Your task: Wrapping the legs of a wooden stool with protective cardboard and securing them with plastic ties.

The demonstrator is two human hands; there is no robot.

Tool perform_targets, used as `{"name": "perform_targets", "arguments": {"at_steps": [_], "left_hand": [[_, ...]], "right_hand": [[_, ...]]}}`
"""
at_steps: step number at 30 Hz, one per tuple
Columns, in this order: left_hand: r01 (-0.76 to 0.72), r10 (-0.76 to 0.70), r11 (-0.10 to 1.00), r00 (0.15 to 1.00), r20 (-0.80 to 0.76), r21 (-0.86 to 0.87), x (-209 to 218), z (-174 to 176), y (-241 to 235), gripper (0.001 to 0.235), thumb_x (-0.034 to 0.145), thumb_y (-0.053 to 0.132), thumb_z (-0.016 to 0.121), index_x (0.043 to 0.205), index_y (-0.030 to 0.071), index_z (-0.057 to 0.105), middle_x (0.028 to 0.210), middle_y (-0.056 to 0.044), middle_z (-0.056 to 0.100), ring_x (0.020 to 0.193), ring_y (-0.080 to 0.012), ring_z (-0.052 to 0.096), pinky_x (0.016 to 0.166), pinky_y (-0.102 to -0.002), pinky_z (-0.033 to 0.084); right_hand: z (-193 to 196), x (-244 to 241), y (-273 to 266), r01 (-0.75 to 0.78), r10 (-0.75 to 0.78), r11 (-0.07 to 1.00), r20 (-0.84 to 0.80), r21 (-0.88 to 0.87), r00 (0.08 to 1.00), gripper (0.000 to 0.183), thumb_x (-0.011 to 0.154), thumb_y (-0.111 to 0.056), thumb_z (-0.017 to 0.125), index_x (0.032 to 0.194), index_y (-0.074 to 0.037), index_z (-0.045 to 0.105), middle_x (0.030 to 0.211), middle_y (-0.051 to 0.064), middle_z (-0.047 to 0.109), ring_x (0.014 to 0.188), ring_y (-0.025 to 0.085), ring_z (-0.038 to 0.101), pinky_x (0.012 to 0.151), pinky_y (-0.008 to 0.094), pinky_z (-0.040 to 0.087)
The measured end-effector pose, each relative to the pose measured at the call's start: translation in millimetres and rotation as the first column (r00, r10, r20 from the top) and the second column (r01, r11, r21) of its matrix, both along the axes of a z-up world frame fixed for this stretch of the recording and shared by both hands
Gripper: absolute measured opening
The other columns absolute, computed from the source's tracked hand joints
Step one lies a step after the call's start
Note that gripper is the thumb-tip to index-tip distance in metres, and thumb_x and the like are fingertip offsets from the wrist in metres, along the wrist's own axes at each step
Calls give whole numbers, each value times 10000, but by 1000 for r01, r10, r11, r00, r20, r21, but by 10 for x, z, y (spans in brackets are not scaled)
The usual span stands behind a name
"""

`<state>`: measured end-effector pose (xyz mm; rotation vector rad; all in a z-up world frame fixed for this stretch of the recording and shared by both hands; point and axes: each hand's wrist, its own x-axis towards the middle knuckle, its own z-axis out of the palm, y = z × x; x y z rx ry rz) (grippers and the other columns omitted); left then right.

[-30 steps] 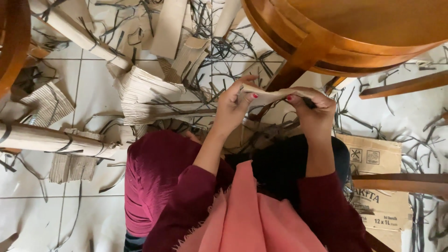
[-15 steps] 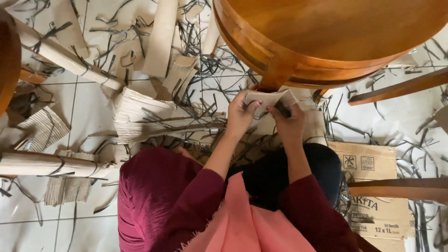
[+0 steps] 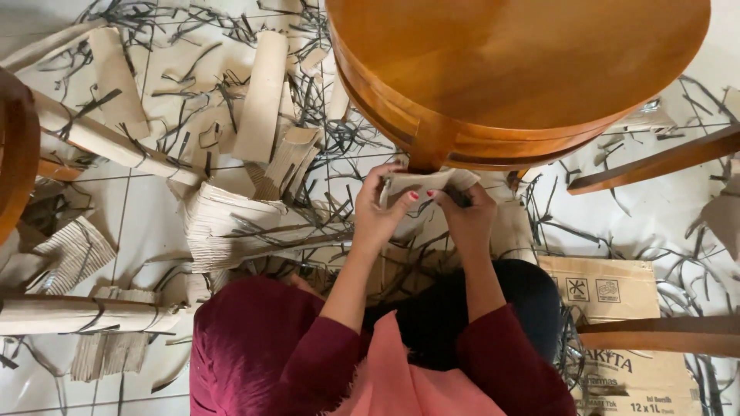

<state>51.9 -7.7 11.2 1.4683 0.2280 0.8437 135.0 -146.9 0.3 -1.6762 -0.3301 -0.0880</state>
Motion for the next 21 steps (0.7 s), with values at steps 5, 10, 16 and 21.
{"name": "perform_targets", "arguments": {"at_steps": [5, 10, 16, 21], "left_hand": [[-135, 135, 991, 991, 3, 12, 113, 48, 43, 109, 939, 171, 783, 1005, 98, 736, 970, -108, 736, 1144, -305, 679, 1017, -499, 508], [-213, 214, 977, 976, -30, 28, 129, 64, -14, 157, 947, 198, 781, 1045, 86, 731, 916, -66, 676, 1005, -135, 614, 946, -437, 546], [-254, 276, 926, 960, -42, 281, -197, 483, -3, 231, 905, 261, 818, 1100, 152, 759, 926, -60, 680, 896, -232, 683, 829, -388, 568], [-226, 259, 922, 964, -65, 315, -290, 571, -62, 213, 887, 297, 831, 1072, 194, 803, 904, -79, 691, 795, -236, 688, 703, -355, 586]], "right_hand": [[2, 6, 28, -17, 15, 996, 18, 85, 1000, 354, 795, -98, 954, 1065, -13, 742, 787, 146, 732, 740, 220, 740, 671, 373, 587], [63, -98, -9, 34, -36, 990, 12, 135, 999, 483, 852, -116, 932, 1150, -26, 562, 688, 24, 565, 688, 120, 625, 697, 276, 495], [136, -177, -118, -5, -11, 993, 132, 119, 991, 185, 923, -138, 875, 1046, -62, 760, 794, 77, 696, 694, 113, 620, 646, 298, 509], [239, -203, -130, -92, 4, 978, 421, 188, 907, 407, 945, 13, 838, 1291, -162, 713, 811, -26, 540, 729, -31, 444, 624, 243, 339]]}}
